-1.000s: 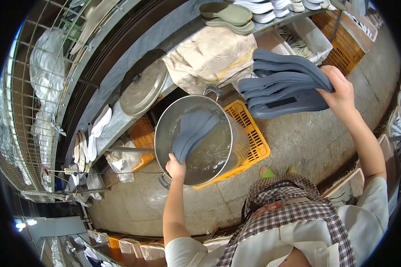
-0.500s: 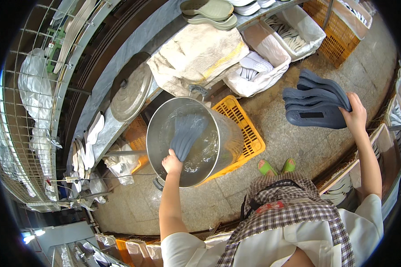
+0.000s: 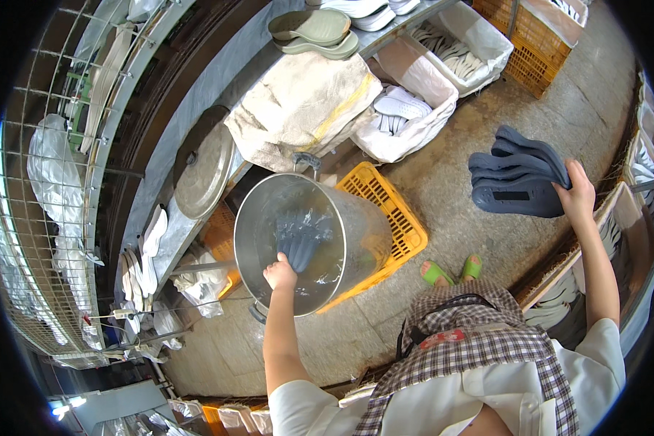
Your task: The person picks up pairs of slippers from shelves and bins, inspects them by turning them over, and places them into different bins. The person handles both dark and white slippers, moving them between storage locations.
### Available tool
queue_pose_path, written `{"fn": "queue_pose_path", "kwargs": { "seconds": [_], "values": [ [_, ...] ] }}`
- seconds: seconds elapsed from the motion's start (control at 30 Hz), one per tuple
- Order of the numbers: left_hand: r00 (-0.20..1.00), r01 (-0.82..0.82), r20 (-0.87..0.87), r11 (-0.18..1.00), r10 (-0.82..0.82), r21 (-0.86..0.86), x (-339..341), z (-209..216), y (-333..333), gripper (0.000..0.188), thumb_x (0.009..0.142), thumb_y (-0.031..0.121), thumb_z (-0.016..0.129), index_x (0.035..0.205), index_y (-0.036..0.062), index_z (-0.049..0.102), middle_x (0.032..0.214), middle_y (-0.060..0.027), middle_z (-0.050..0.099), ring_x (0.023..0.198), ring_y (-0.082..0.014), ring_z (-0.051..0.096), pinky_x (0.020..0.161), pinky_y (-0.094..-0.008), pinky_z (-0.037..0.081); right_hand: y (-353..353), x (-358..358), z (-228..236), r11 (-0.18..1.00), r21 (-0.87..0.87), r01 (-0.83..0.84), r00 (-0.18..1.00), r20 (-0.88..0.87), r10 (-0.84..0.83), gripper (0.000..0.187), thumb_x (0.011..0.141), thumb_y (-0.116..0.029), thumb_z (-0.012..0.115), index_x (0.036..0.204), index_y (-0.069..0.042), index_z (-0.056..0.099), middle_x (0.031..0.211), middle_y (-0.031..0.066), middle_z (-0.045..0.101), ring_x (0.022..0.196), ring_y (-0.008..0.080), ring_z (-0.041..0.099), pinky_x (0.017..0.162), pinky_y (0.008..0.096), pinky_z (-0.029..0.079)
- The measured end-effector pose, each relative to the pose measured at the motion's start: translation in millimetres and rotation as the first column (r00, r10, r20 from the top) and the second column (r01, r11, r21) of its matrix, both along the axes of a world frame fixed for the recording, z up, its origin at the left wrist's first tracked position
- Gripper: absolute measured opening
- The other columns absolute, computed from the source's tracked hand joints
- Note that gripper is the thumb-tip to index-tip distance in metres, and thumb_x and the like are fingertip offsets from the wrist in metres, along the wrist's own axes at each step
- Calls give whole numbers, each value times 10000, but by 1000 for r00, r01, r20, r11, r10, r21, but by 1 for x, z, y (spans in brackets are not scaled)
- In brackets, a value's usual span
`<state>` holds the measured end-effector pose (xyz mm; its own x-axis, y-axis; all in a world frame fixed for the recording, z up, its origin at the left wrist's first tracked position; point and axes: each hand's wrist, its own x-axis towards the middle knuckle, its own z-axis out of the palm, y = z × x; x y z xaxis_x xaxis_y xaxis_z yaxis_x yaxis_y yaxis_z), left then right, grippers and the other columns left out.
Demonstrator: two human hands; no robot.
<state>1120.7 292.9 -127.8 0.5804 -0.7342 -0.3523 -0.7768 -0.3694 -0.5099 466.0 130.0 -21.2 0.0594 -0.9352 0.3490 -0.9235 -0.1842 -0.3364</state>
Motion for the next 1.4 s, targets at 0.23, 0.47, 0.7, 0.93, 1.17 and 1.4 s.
{"fn": "queue_pose_path", "kwargs": {
  "seconds": [0.23, 0.47, 0.7, 0.93, 1.17, 1.4],
  "values": [
    [1000, -1, -26, 1000, 1, 30, -6, 0, -6, 336, 803, 221, 558, 1097, 108, 444, 968, -115, 659, 959, -270, 630, 836, -402, 452, 4, -9, -8, 998, 55, 31, 1000, -5, -31, 440, 631, -52, 717, 1031, -50, 532, 1037, 118, 562, 931, 354, 568, 732, 377, 472],
    [1000, -6, 4, 995, 7, -97, -23, 62, 16, 381, 748, 190, 586, 1088, 93, 444, 941, -119, 658, 951, -271, 628, 837, -398, 454, 2, -22, -5, 1000, 20, 8, 999, 35, -9, 383, 630, -42, 707, 970, -48, 533, 995, 109, 564, 897, 354, 569, 702, 388, 468],
    [990, 110, 122, 924, -69, -366, -31, 160, 50, 482, 697, 134, 620, 1108, 22, 395, 829, -195, 597, 694, -350, 635, 587, -436, 515, -10, -46, -4, 1000, -13, -13, 998, 63, 14, 381, 631, -41, 710, 969, -56, 536, 999, 106, 566, 894, 351, 573, 699, 392, 468],
    [970, 214, 203, 857, -131, -468, -66, 226, 66, 488, 670, 147, 671, 1066, 27, 413, 840, -202, 592, 680, -381, 617, 606, -454, 503, -21, -80, -15, 999, -25, 20, 995, 99, -18, 385, 642, -56, 709, 981, -61, 527, 1001, 105, 562, 895, 353, 569, 694, 394, 468],
    [985, 103, 173, 897, -30, -429, -80, 213, 64, 420, 682, 151, 645, 1022, 44, 423, 809, -223, 613, 701, -381, 629, 629, -467, 502, -24, -116, -30, 997, -58, 59, 989, 139, -51, 380, 654, -65, 707, 988, -66, 525, 1007, 107, 562, 900, 347, 572, 701, 390, 470],
    [810, -584, -538, 235, 233, -777, -78, 228, 86, 384, 787, 238, 642, 1047, -7, 502, 951, -194, 634, 704, -331, 648, 595, -393, 513, -27, -180, -79, 954, 40, 297, 940, 162, -299, 455, 706, -133, 706, 1122, -50, 540, 1118, 137, 591, 1004, 332, 579, 808, 376, 464]
  ]
}}
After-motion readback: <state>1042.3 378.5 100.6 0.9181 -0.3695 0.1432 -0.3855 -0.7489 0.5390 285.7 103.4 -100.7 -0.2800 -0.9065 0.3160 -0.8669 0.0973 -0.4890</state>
